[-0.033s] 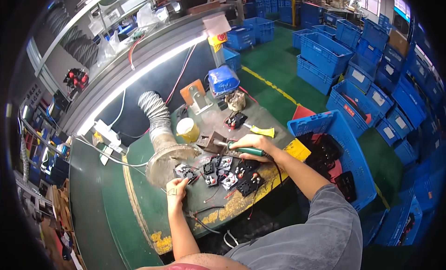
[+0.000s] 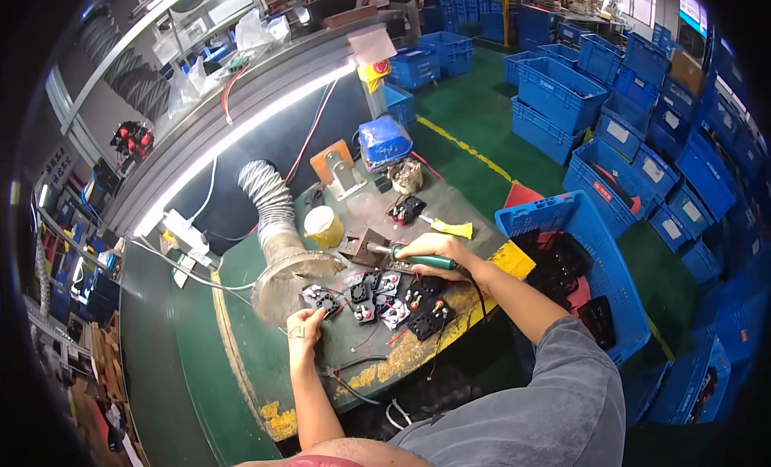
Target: Assembling components on a circuit board and soldering wires to small electronic fans.
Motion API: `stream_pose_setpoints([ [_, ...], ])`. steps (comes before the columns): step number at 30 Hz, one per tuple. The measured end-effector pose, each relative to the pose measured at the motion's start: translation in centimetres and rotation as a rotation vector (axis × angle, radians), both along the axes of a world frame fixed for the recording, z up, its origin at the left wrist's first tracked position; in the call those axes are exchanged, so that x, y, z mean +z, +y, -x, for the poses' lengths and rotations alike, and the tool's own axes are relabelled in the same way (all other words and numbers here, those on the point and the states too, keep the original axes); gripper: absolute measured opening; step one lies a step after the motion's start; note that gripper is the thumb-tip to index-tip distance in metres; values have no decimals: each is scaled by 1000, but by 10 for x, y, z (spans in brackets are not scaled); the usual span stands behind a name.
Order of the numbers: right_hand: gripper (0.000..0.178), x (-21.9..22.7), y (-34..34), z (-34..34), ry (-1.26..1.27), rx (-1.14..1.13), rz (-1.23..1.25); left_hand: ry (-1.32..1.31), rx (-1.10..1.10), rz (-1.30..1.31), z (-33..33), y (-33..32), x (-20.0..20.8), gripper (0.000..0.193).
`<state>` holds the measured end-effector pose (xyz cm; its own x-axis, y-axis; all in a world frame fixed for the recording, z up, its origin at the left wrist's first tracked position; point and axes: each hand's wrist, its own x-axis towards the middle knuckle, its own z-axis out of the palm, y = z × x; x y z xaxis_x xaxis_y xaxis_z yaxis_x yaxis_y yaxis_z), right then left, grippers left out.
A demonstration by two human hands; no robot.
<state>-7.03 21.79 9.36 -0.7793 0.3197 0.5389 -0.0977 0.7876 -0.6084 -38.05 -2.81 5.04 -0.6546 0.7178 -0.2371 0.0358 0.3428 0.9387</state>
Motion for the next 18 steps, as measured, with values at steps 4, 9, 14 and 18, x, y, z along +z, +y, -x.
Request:
stream_pose_setpoints([
  [4,35,-12,17,0,45,8,-94,-13,18,13,-6,16,3,19],
  [9,42,4,6,9,-32,36,-204,11,137,-53,-2,2,-6,16],
  [14,53,7,7,1,-97,66,-194,-134,251,-103,-20,-23,7,17],
  [18,64,8,13,-4,-162,103,-287,91,359,-221,-25,-52,-3,16],
])
